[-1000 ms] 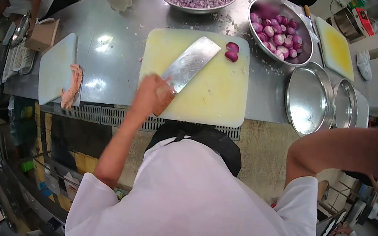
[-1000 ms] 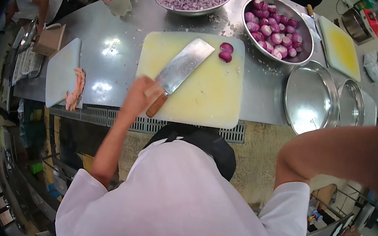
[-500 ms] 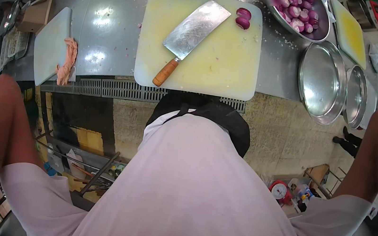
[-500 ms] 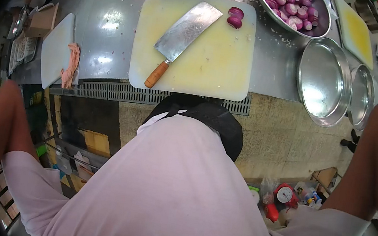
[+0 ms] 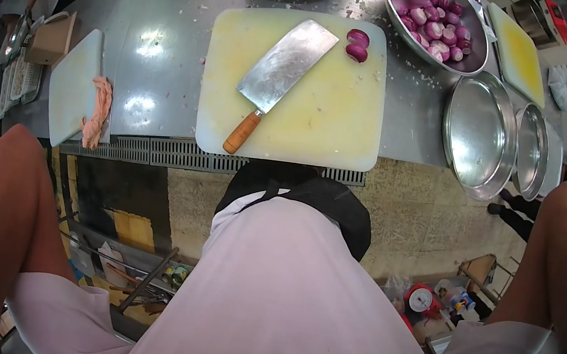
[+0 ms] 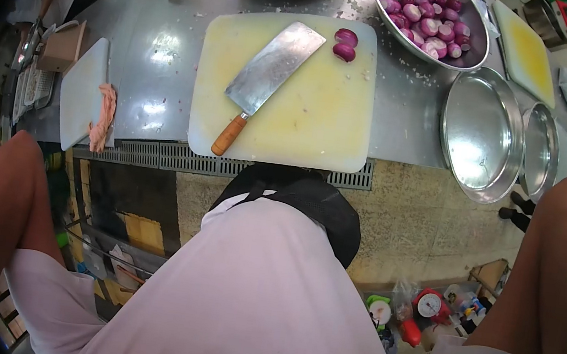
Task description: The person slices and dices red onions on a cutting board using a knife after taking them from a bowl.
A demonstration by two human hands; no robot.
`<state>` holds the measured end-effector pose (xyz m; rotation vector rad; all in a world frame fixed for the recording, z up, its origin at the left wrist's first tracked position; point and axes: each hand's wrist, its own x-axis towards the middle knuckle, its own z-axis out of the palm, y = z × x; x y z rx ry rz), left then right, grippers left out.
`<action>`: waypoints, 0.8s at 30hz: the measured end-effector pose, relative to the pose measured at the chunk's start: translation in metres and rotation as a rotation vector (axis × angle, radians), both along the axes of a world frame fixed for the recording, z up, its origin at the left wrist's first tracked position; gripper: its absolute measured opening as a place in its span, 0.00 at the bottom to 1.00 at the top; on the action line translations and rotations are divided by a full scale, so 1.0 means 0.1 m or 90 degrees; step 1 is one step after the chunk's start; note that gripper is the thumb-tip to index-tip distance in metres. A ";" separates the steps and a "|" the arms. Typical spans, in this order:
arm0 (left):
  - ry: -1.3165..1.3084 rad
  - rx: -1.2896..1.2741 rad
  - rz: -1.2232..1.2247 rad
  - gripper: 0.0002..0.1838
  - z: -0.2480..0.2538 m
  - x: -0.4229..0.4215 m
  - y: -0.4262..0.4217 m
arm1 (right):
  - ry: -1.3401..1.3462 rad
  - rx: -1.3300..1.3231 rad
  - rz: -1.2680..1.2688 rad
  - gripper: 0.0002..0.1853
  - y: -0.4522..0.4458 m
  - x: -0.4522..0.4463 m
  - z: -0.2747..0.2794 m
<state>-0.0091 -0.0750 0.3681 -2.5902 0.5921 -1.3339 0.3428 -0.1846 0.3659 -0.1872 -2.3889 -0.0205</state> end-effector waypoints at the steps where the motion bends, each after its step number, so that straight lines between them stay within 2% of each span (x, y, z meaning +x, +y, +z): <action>1: -0.002 0.002 0.000 0.14 0.00 -0.01 -0.01 | 0.001 -0.015 -0.003 0.27 0.00 0.01 -0.05; 11: 0.002 0.015 0.022 0.15 0.03 -0.09 -0.14 | 0.072 -0.143 -0.065 0.27 -0.09 0.14 -0.45; 24: -0.008 0.032 0.028 0.17 -0.02 -0.14 -0.10 | 0.079 -0.209 -0.099 0.26 -0.07 0.19 -0.71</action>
